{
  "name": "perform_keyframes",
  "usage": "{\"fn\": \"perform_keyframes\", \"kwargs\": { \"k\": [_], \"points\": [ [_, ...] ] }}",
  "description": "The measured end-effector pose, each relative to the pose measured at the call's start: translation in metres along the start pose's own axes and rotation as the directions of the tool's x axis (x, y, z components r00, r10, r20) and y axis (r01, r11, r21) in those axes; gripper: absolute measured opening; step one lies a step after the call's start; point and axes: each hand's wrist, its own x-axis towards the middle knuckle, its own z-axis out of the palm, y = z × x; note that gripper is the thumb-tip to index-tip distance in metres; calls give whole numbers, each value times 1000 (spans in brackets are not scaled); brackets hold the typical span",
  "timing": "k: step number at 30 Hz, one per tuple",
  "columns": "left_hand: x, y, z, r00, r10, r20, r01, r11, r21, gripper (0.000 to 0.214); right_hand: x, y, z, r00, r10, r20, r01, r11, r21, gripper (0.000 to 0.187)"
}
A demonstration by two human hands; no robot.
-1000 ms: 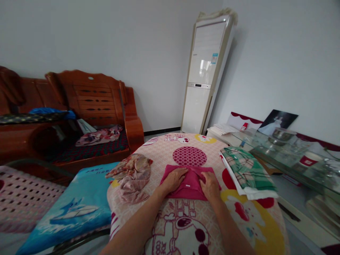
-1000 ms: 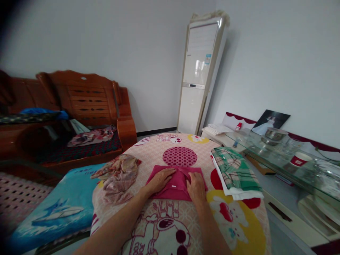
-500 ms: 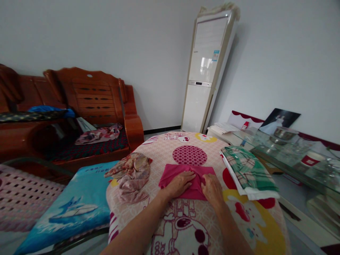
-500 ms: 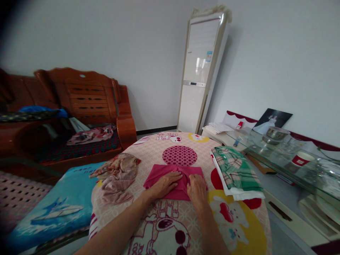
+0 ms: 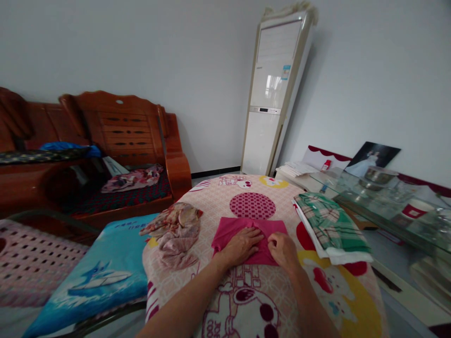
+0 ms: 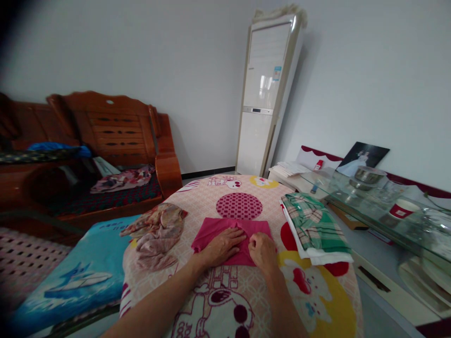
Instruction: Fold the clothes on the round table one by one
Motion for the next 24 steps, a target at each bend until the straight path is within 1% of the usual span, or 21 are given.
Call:
{"fn": "perform_keyframes", "kwargs": {
  "k": [1, 3, 5, 7, 8, 10, 13, 14, 15, 16, 18, 19, 20, 21, 24],
  "points": [
    [0, 0, 0, 1000, -4, -1, 4, 1000, 1, 48, 0, 0, 0, 1000, -2, 27, 2, 1000, -5, 18],
    [-1, 0, 1, 1000, -4, -7, 3, 1000, -4, 49, 2, -2, 0, 1000, 4, 28, -4, 1000, 22, 18],
    [-2, -1, 2, 1000, 4, -14, -5, 1000, -11, 50, 8, -6, -1, 1000, -10, -28, 14, 993, 121, 21],
    [-2, -1, 2, 1000, 17, -19, -18, 1000, -21, 50, 15, -10, 1, 993, -46, -109, 73, 962, 261, 27],
    [-2, 0, 1, 999, 25, -28, -25, 999, -29, 50, 18, -12, 4, 988, -64, -142, 108, 938, 329, 30],
    [-1, 3, -2, 998, 41, -54, -44, 997, -56, 45, 22, -15, 15, 985, -82, -152, 142, 885, 444, 36],
    [-2, 7, -8, 994, 48, -102, -63, 988, -145, 27, 21, -13, 36, 994, -72, -80, 105, 824, 557, 38],
    [-3, 8, -11, 991, 13, -132, -37, 984, -177, 24, 19, -11, 42, 996, -66, -62, 90, 810, 580, 38],
    [-4, 8, -14, 983, -47, -175, 11, 979, -202, 23, 18, -9, 46, 997, -64, -54, 83, 800, 595, 38],
    [-5, 7, -16, 965, -128, -229, 78, 973, -216, 22, 16, -7, 50, 997, -64, -53, 83, 794, 602, 39],
    [-8, 4, -20, 896, -296, -331, 237, 949, -209, 17, 14, -5, 53, 995, -73, -64, 96, 795, 599, 39],
    [-9, 2, -22, 864, -357, -355, 309, 933, -186, 15, 13, -4, 53, 994, -78, -72, 105, 800, 591, 39],
    [-11, 0, -23, 847, -397, -353, 367, 918, -154, 14, 12, -4, 53, 993, -82, -81, 114, 806, 581, 40],
    [-12, -1, -23, 843, -425, -330, 411, 904, -115, 14, 12, -5, 53, 992, -86, -90, 123, 811, 572, 41],
    [-13, -3, -23, 851, -467, -240, 481, 877, 1, 19, 11, -7, 55, 988, -113, -108, 154, 824, 545, 44]
  ]
}}
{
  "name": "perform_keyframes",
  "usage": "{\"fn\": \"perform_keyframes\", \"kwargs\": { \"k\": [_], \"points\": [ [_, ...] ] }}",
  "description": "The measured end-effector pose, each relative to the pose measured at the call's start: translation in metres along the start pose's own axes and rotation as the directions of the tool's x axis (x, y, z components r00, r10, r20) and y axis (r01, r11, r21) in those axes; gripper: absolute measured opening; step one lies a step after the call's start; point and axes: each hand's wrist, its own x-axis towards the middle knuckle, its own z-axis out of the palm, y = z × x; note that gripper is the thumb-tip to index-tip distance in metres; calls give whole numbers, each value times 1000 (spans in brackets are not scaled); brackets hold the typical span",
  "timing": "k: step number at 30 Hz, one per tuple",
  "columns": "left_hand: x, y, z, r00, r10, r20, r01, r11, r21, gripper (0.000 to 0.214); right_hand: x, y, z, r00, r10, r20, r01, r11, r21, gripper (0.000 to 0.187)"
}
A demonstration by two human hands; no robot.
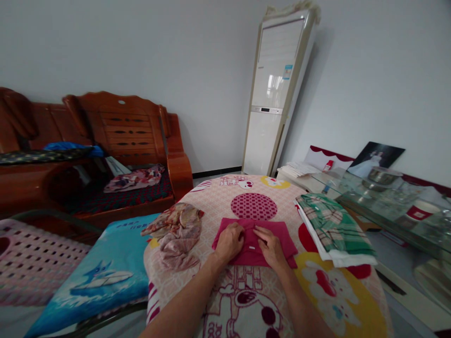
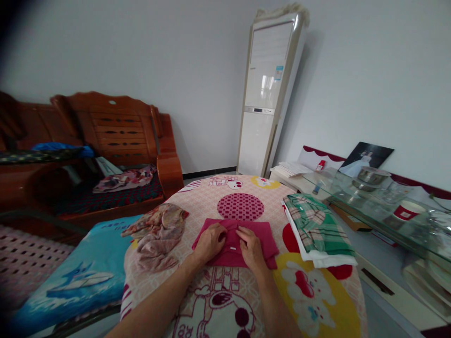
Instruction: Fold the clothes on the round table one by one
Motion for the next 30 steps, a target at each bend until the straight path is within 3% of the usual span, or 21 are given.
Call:
{"fn": "perform_keyframes", "kwargs": {
  "k": [8, 14, 20, 26, 30],
  "points": [
    [3, 0, 3, 995, -97, 0, 96, 982, 162, 24, -2, 2, 2, 999, -28, 27, 30, 998, -56, 44],
    [8, -1, 3, 994, -87, -72, 92, 993, 69, 23, -5, 4, 5, 996, -85, 39, 89, 991, -101, 51],
    [8, -2, 6, 998, -60, 22, 62, 994, -86, 13, -5, 1, 6, 995, -85, 49, 90, 990, -112, 54],
    [10, -3, -5, 987, 79, -139, -110, 965, -237, 23, -5, -4, 3, 996, -85, 31, 88, 990, -109, 66],
    [9, -5, 0, 978, 205, -40, -209, 963, -172, 40, -6, -7, 4, 988, -123, 96, 140, 973, -185, 71]
  ]
}}
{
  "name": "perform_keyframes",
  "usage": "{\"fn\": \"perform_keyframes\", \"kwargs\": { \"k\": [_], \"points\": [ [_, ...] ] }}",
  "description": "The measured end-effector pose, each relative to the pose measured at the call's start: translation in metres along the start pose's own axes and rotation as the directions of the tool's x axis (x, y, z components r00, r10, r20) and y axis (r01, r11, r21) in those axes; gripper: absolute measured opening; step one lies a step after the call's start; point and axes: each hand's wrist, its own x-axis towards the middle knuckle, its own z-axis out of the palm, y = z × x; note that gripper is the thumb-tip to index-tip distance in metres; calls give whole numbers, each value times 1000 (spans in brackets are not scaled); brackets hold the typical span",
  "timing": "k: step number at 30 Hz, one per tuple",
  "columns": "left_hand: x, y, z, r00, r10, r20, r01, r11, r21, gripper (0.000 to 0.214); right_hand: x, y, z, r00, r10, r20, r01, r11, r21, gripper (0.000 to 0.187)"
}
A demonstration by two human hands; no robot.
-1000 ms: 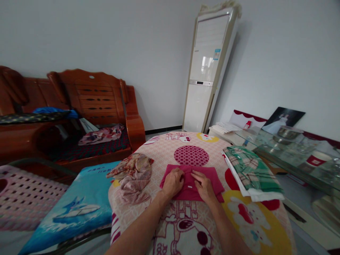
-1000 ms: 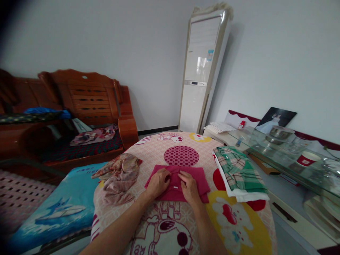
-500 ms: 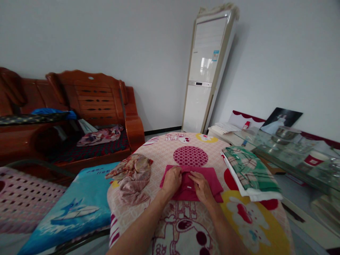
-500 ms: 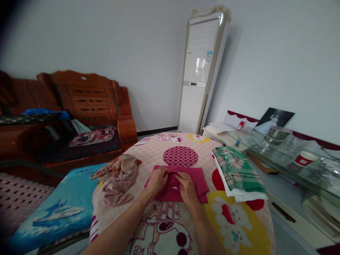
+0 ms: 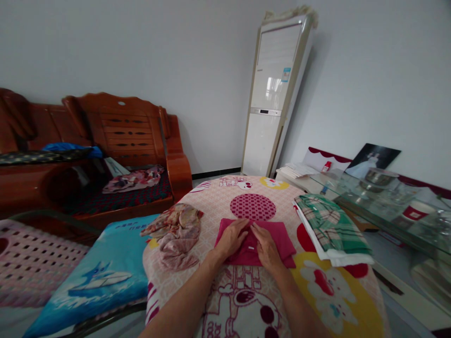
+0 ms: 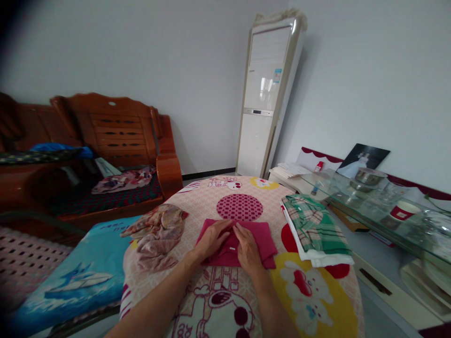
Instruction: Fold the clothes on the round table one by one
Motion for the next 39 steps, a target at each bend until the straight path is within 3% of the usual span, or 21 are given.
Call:
{"fn": "perform_keyframes", "kwargs": {
  "k": [4, 9, 21, 39],
  "points": [
    [-5, -6, 9, 986, -70, 152, 34, 974, 225, 49, 1, -4, 0, 995, 19, 93, -8, 993, -119, 66],
    [-8, -7, 12, 974, -109, 197, 36, 939, 343, 53, 2, -7, -1, 995, 20, 102, -5, 989, -148, 64],
    [-6, -6, 18, 962, -205, 179, 125, 917, 378, 60, 0, -6, 1, 996, 46, 83, -34, 990, -140, 64],
    [-6, -4, 18, 961, -210, 181, 125, 912, 391, 56, 0, 2, 3, 999, 24, 34, -21, 996, -87, 67]
  ]
}}
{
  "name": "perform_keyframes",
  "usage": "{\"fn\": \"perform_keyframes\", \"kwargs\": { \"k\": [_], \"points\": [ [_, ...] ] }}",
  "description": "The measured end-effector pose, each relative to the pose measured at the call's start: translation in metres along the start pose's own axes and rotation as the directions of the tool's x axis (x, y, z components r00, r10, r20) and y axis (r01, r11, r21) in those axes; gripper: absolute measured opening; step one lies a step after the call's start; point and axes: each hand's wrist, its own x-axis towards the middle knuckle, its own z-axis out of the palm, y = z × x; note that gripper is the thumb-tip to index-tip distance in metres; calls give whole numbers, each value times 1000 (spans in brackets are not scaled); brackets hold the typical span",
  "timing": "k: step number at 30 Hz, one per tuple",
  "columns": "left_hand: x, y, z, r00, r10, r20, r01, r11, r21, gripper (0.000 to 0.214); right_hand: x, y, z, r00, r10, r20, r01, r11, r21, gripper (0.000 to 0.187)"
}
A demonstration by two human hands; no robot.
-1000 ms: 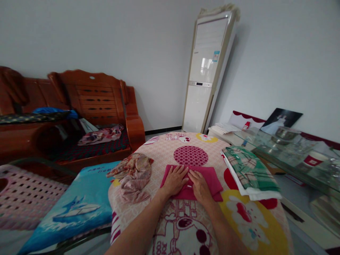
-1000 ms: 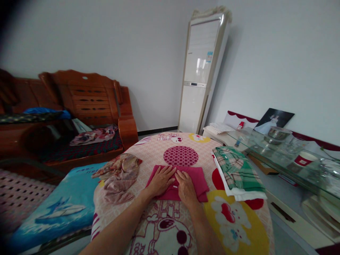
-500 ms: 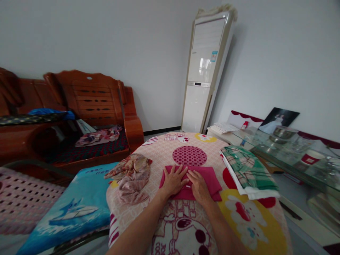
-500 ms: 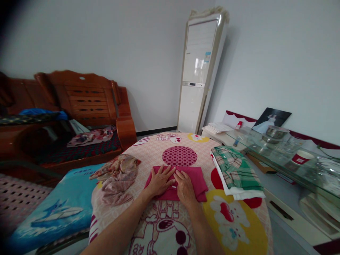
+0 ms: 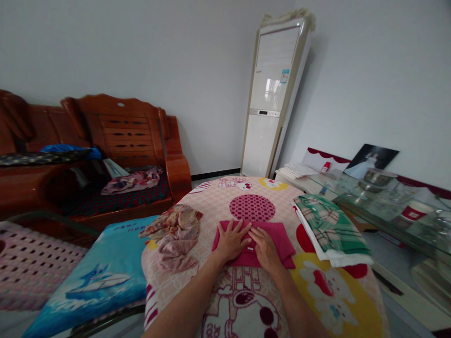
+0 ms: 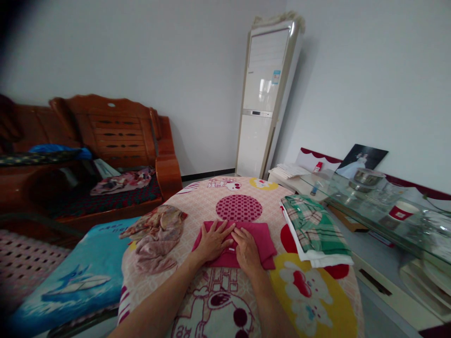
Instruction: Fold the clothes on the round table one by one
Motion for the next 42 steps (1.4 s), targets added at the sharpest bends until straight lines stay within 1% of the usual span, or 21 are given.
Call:
{"fn": "perform_keyframes", "kwargs": {
  "k": [3, 5, 7, 10, 13, 19, 21, 24, 26, 28, 29, 30, 33, 35, 38, 42],
  "points": [
    [0, 0, 0, 1000, -1, -3, 1, 1000, -5, 56, -2, 3, 1, 999, -20, -46, 21, 999, 29, 68],
    [0, 0, 0, 1000, 1, -2, -1, 1000, -14, 56, -3, 3, 2, 997, -3, -74, 4, 1000, 11, 67],
    [0, -1, 0, 1000, 5, -4, -5, 1000, -22, 56, -4, 3, 3, 997, 32, -66, -35, 999, -38, 61],
    [0, -1, 1, 1000, 7, -14, -7, 999, -31, 56, -3, 1, 5, 998, 65, -16, -66, 991, -115, 52],
    [1, -2, 3, 1000, 6, -19, -6, 999, -36, 57, -3, 0, 4, 998, 61, -4, -61, 988, -145, 51],
    [1, -1, 3, 1000, 4, -14, -5, 1000, -19, 57, -3, -1, 4, 998, 52, -20, -54, 989, -138, 51],
    [0, 0, 1, 1000, 0, 2, 0, 1000, 5, 58, -3, -2, 2, 998, 35, -58, -43, 990, -138, 52],
    [0, 1, 0, 1000, -14, 27, 13, 999, 50, 58, 0, -3, -5, 983, 24, -184, -55, 984, -168, 48],
    [0, 2, 0, 999, -21, 31, 19, 997, 68, 59, 2, -1, -13, 960, 35, -277, -97, 972, -212, 46],
    [1, 1, 2, 1000, -19, 24, 17, 998, 68, 59, 3, 2, -20, 943, 64, -328, -158, 950, -270, 46],
    [1, 0, 3, 1000, -15, 17, 14, 998, 63, 59, 3, 4, -22, 943, 85, -323, -188, 934, -304, 46],
    [1, 0, 4, 1000, -13, 11, 12, 998, 56, 59, 2, 6, -23, 950, 109, -292, -210, 916, -341, 47],
    [2, -1, 7, 1000, -7, -8, 8, 999, 48, 59, -4, 10, -21, 974, 200, -111, -228, 866, -445, 46],
    [2, -2, 8, 1000, -7, -15, 8, 999, 45, 59, -6, 11, -18, 967, 252, -24, -231, 840, -491, 45],
    [2, -2, 9, 1000, -6, -17, 7, 1000, 30, 59, -7, 10, -16, 958, 287, -1, -245, 815, -524, 46],
    [3, -3, 9, 1000, -11, -13, 11, 1000, 22, 59, -6, 10, -17, 958, 285, 7, -237, 811, -535, 47]
  ]
}}
